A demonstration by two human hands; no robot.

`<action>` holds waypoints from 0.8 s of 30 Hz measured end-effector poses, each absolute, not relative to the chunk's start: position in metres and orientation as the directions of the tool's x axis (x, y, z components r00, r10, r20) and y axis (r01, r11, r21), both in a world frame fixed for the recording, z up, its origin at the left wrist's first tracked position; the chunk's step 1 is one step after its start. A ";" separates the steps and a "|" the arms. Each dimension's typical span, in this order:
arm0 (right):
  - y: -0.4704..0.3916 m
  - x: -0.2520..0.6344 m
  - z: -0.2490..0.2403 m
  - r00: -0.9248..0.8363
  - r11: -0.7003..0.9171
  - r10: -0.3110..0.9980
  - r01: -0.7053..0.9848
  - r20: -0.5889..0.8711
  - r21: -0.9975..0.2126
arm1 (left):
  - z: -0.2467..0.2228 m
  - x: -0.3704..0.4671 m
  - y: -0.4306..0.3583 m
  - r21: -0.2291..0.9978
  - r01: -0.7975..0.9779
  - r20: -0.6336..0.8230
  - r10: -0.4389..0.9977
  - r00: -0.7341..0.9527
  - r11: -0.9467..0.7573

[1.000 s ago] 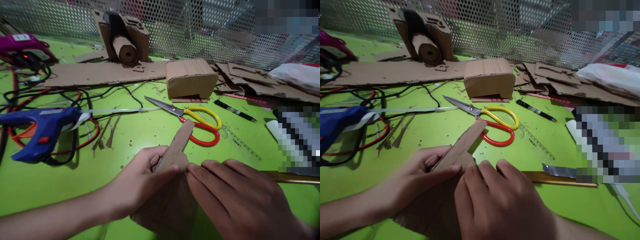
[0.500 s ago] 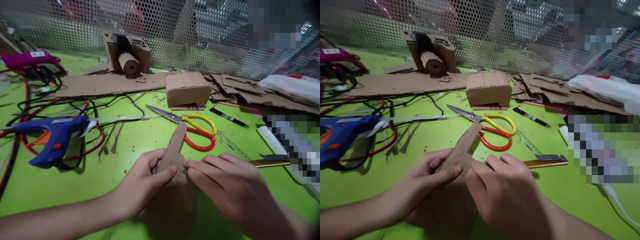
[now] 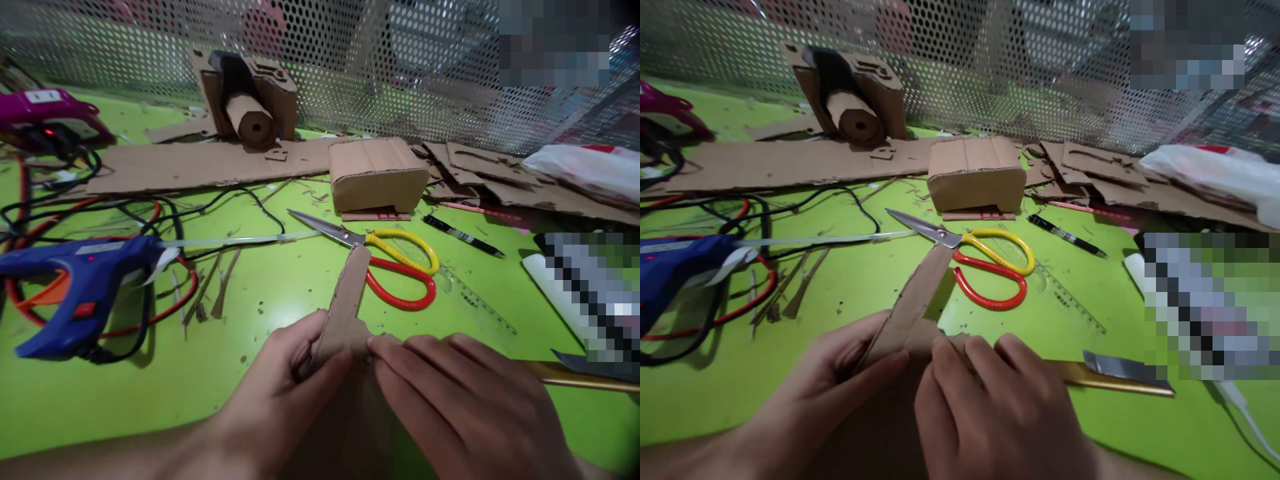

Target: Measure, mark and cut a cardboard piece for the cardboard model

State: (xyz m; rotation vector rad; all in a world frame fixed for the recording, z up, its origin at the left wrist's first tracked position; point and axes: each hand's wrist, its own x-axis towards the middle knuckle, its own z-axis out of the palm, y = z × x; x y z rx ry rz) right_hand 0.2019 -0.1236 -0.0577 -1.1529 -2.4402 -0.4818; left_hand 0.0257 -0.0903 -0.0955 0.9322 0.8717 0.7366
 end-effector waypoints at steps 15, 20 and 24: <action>-0.118 0.210 -0.057 -0.625 0.600 0.583 0.762 0.520 0.243 | -0.089 0.025 -0.088 0.977 -0.072 -0.137 0.846 0.516 0.202; -0.121 0.211 -0.056 -0.617 0.585 0.586 0.771 0.525 0.253 | -0.094 0.020 -0.088 0.999 0.034 -0.004 0.911 0.412 -0.011; -0.122 0.210 -0.055 -0.600 0.587 0.616 0.782 0.511 0.210 | -0.091 0.018 -0.092 0.982 0.146 0.056 0.921 0.385 -0.121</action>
